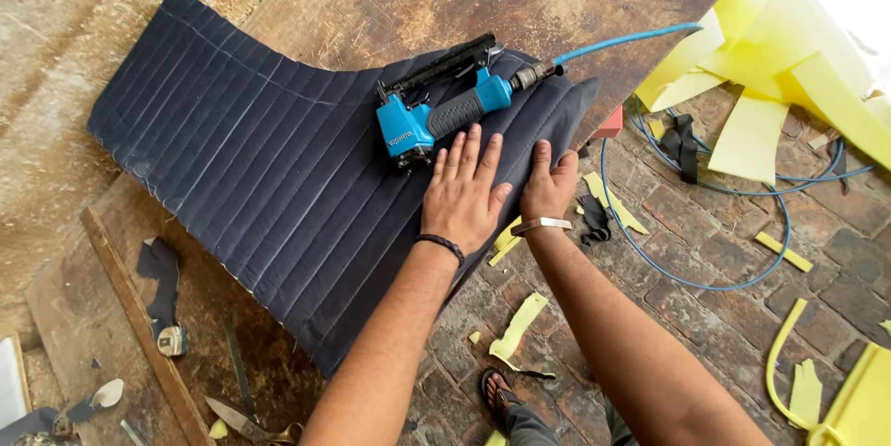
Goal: The person staples dark fabric onto a wooden chair frame using a pneumatic staple gun, trims excess fabric with shears, and smooths the surface. The person works on the edges and corners, ensuring the fabric is taut and neatly attached.
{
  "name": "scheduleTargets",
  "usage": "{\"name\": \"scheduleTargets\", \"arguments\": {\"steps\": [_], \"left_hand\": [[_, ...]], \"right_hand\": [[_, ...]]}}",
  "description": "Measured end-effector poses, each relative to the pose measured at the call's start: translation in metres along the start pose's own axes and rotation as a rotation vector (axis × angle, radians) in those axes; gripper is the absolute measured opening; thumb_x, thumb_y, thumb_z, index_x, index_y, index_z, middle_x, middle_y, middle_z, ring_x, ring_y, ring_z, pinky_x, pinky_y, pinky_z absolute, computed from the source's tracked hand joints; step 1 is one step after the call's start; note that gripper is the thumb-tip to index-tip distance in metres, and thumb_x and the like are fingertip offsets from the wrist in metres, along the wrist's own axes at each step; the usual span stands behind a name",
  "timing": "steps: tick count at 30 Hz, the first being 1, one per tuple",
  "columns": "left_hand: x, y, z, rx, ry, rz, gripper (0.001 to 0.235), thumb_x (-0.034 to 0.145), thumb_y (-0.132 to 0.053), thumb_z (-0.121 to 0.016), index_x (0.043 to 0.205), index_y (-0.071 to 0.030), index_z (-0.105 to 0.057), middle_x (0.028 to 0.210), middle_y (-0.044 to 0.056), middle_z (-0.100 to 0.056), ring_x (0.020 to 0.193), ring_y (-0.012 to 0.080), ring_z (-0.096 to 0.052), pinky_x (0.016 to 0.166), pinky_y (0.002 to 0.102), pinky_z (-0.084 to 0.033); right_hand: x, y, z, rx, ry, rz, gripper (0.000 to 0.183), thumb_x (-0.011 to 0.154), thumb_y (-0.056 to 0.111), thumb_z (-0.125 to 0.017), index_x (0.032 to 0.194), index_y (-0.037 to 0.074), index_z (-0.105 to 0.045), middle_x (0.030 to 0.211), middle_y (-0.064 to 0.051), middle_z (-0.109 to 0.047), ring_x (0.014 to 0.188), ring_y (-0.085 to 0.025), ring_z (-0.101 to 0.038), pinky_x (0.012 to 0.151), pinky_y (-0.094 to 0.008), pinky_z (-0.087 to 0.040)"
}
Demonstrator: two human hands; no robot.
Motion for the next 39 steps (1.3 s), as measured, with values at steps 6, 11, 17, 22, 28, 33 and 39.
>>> {"name": "scheduleTargets", "arguments": {"steps": [6,11,17,22,28,33,39], "left_hand": [[0.008,-0.012,0.002,0.12,0.026,0.045,0.073,0.094,-0.036,-0.064,0.159,-0.035,-0.03,0.165,0.022,-0.026,0.151,0.0424,-0.027,0.121,0.061,-0.02],[0.012,-0.014,0.001,0.153,0.03,0.074,0.083,0.086,-0.033,-0.071,0.159,-0.036,-0.031,0.164,0.021,-0.026,0.15,0.0412,-0.027,0.119,0.063,-0.022],[0.004,-0.011,-0.02,0.193,0.196,0.113,0.054,0.109,-0.044,-0.067,0.154,-0.027,-0.045,0.154,0.015,-0.043,0.151,0.039,-0.04,0.134,0.065,-0.022],[0.006,-0.007,-0.018,0.17,0.006,0.056,0.059,0.094,-0.031,-0.068,0.151,-0.031,-0.049,0.152,0.016,-0.045,0.148,0.0415,-0.039,0.126,0.062,-0.025],[0.009,-0.012,-0.014,0.207,0.063,0.006,0.058,0.093,-0.029,-0.063,0.146,-0.044,-0.045,0.156,0.015,-0.037,0.145,0.0455,-0.03,0.115,0.072,-0.023],[0.009,-0.009,-0.01,0.237,-0.006,0.002,0.06,0.095,-0.031,-0.064,0.149,-0.047,-0.043,0.159,0.013,-0.03,0.151,0.0473,-0.028,0.117,0.074,-0.024],[0.012,-0.018,-0.007,0.264,-0.02,-0.009,0.072,0.091,-0.028,-0.068,0.154,-0.049,-0.04,0.168,0.013,-0.024,0.149,0.0461,-0.03,0.115,0.072,-0.026]], "right_hand": [[-0.005,0.002,-0.024,-0.217,-0.019,-0.103,0.031,0.109,0.035,-0.055,0.102,0.004,-0.054,0.096,-0.012,-0.07,0.083,-0.017,-0.065,0.075,-0.033,-0.053],[0.01,0.073,-0.01,-0.325,-0.129,0.209,0.042,0.093,0.022,-0.077,0.116,0.001,-0.049,0.108,-0.021,-0.057,0.091,-0.026,-0.057,0.083,-0.035,-0.05],[0.031,0.163,-0.085,-0.89,1.039,0.865,0.087,0.064,0.027,-0.094,0.136,0.01,-0.05,0.121,-0.018,-0.065,0.115,-0.039,-0.062,0.099,-0.045,-0.05],[0.039,0.202,-0.143,-1.339,1.312,0.558,0.113,0.063,0.036,-0.097,0.151,0.011,-0.032,0.121,-0.018,-0.066,0.116,-0.037,-0.062,0.095,-0.045,-0.053],[0.043,0.229,-0.098,-1.291,1.237,0.402,0.075,0.086,0.039,-0.079,0.146,0.016,-0.042,0.117,-0.017,-0.072,0.104,-0.036,-0.07,0.086,-0.047,-0.056],[0.045,0.195,0.033,-0.919,0.817,0.224,0.049,0.079,0.02,-0.076,0.126,0.014,-0.068,0.098,-0.016,-0.077,0.087,-0.031,-0.074,0.08,-0.044,-0.058],[-0.011,0.066,0.131,-0.16,0.574,-0.366,0.03,0.073,0.002,-0.07,0.102,-0.005,-0.071,0.072,-0.007,-0.068,0.058,-0.019,-0.065,0.055,-0.033,-0.052]]}}
Point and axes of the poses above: each hand's wrist, its own x-axis towards the middle knuckle, its own z-axis out of the back of the hand, y = z × x, the point moved 1 cm from there along x, towards the middle knuckle
